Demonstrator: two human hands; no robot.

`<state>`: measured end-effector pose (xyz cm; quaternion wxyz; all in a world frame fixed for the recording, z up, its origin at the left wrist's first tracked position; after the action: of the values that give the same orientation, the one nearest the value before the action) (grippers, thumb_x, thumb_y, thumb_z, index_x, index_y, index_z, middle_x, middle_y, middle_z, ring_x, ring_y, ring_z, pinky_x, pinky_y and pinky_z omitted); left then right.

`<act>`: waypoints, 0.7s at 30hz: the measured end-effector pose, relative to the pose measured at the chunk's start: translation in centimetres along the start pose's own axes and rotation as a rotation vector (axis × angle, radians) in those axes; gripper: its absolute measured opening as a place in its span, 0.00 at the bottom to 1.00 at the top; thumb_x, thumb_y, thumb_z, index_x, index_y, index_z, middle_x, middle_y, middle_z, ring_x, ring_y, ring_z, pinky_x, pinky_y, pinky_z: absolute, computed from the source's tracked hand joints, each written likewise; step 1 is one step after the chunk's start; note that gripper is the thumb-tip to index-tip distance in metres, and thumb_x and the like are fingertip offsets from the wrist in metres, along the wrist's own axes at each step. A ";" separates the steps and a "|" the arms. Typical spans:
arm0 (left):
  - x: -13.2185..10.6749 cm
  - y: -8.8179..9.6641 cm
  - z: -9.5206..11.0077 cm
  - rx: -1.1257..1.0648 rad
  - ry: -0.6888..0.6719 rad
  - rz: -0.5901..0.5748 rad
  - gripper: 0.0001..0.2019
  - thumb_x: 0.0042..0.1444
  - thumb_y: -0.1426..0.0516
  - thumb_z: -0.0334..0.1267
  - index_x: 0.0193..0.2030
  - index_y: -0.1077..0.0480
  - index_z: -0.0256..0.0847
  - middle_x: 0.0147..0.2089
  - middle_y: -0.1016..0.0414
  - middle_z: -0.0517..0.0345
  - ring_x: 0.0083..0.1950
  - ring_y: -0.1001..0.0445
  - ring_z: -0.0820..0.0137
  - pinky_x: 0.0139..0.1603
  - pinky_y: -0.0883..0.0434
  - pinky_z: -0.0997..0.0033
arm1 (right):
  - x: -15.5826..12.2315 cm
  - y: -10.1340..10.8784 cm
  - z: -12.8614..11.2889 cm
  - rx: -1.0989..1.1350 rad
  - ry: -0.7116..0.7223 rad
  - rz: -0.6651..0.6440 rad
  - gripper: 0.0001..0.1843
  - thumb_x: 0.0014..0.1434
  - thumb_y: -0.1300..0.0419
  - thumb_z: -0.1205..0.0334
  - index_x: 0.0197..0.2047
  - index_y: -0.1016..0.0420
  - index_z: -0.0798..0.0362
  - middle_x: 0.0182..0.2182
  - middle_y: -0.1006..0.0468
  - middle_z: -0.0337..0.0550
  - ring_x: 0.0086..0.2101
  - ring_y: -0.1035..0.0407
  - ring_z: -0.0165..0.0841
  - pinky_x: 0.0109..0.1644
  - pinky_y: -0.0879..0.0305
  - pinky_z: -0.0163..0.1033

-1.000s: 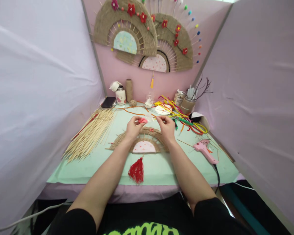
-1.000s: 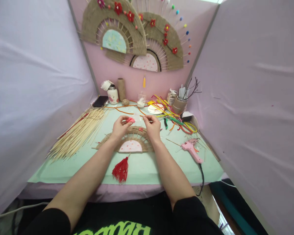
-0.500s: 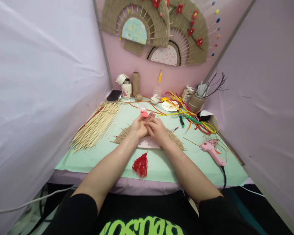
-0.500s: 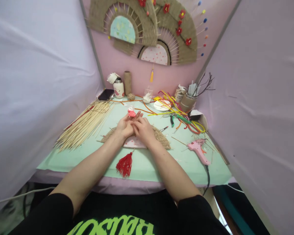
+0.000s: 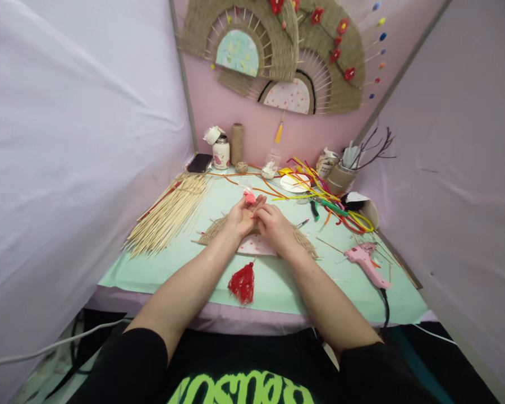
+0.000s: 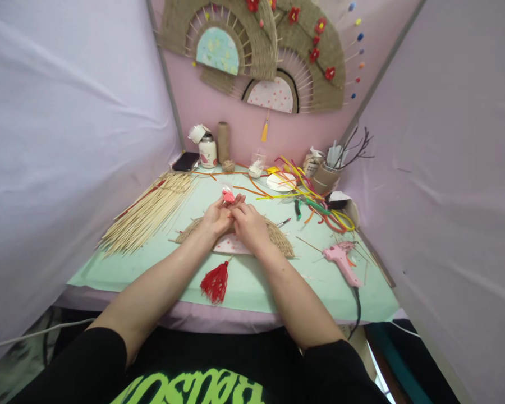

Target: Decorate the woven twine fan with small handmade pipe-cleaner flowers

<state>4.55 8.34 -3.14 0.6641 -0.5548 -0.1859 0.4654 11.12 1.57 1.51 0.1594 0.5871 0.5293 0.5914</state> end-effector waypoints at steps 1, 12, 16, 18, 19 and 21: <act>-0.1 -0.1 -0.1 0.002 0.009 0.006 0.13 0.65 0.51 0.35 0.32 0.31 0.34 0.42 0.22 0.42 0.51 0.23 0.64 0.33 0.26 0.78 | 0.0 -0.1 0.2 -0.006 -0.013 -0.005 0.15 0.60 0.50 0.74 0.44 0.24 0.53 0.44 0.25 0.49 0.45 0.36 0.40 0.50 0.36 0.44; -0.2 0.7 0.6 -0.051 -0.078 0.133 0.14 0.65 0.51 0.38 0.28 0.36 0.37 0.34 0.25 0.51 0.43 0.21 0.66 0.38 0.25 0.71 | -0.4 -0.3 -0.6 -0.257 0.001 -0.129 0.16 0.64 0.49 0.68 0.52 0.26 0.52 0.50 0.27 0.54 0.46 0.39 0.44 0.44 0.36 0.46; 0.0 1.5 0.7 -0.024 -0.153 0.231 0.16 0.65 0.50 0.40 0.26 0.38 0.38 0.32 0.26 0.53 0.40 0.22 0.69 0.46 0.26 0.69 | -0.5 -0.9 -1.7 -0.269 0.043 -0.137 0.13 0.64 0.49 0.69 0.47 0.25 0.54 0.47 0.26 0.56 0.44 0.38 0.46 0.43 0.36 0.48; 0.2 1.7 0.2 0.009 -0.135 0.245 0.16 0.65 0.50 0.42 0.28 0.34 0.37 0.33 0.26 0.52 0.39 0.23 0.70 0.47 0.27 0.70 | -0.5 -1.2 -2.0 -0.227 0.047 -0.123 0.13 0.64 0.49 0.69 0.46 0.25 0.53 0.47 0.26 0.56 0.44 0.38 0.45 0.43 0.36 0.48; 0.3 1.8 -0.1 0.028 -0.119 0.238 0.16 0.65 0.50 0.43 0.29 0.32 0.36 0.33 0.25 0.51 0.39 0.23 0.70 0.47 0.27 0.71 | -0.5 -1.3 -2.1 -0.192 0.042 -0.112 0.13 0.64 0.49 0.69 0.46 0.26 0.52 0.47 0.27 0.55 0.45 0.38 0.44 0.43 0.36 0.47; 0.5 1.7 -0.6 0.064 -0.086 0.205 0.16 0.64 0.49 0.45 0.32 0.30 0.35 0.32 0.25 0.51 0.37 0.24 0.71 0.44 0.27 0.73 | -0.4 -1.5 -1.8 -0.088 0.022 -0.071 0.13 0.63 0.49 0.69 0.45 0.26 0.50 0.49 0.28 0.51 0.47 0.39 0.42 0.45 0.36 0.45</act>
<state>4.58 8.34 -5.07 0.6217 -0.5291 -0.1417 0.5598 9.02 0.98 0.56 0.2001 0.5537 0.5250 0.6146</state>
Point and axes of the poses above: each hand's wrist, its own x-axis towards the middle knuckle, its own y-axis out of the back of the hand, z = x × y, the point moved 6 cm from there along x, towards the middle knuckle
